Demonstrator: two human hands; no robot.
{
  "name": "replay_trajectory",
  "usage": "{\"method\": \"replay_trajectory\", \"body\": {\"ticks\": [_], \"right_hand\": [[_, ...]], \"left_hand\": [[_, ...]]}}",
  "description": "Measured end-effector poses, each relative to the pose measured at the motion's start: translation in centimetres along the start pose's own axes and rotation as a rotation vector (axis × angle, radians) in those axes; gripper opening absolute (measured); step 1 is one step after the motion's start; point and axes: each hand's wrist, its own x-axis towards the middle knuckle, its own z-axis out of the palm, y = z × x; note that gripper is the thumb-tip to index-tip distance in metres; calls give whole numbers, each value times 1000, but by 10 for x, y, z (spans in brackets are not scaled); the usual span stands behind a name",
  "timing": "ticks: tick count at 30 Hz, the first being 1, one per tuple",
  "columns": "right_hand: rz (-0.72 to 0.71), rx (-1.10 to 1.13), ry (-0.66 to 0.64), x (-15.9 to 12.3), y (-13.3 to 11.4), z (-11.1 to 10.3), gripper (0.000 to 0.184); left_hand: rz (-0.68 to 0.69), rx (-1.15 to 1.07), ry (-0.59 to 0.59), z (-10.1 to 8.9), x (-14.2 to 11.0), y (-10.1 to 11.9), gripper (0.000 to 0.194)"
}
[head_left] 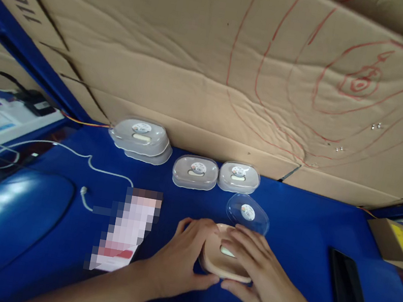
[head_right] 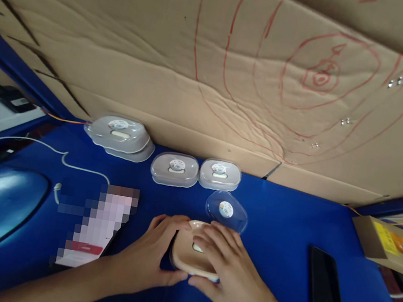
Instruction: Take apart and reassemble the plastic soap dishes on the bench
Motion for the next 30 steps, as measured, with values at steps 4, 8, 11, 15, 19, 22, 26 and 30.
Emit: {"method": "replay_trajectory", "body": {"ticks": [4,8,11,15,19,22,26,30], "right_hand": [[2,16,4,1,-2,-2,52],[7,69,-20,0,-1,-10,47],[44,98,-17,-1,3,-15,44],[130,76,32,-3,9,-18,38],[213,-13,35,-8,15,-19,31],[276,-92,21,-12,21,-18,32],[284,-127,53,-14,26,-18,35],[268,-93,63,-14,29,-17,41]], "left_hand": [[-36,14,-7,0,-1,-3,81],[-58,42,-102,-2,-1,-2,84],[-60,69,-159,-1,-1,-1,99],[-60,77,-163,1,-3,-2,118],[-64,95,-183,-1,-2,1,105],[-66,108,-216,-4,0,5,91],[-33,145,-232,-7,1,10,83],[23,143,-264,-6,0,12,84]]}}
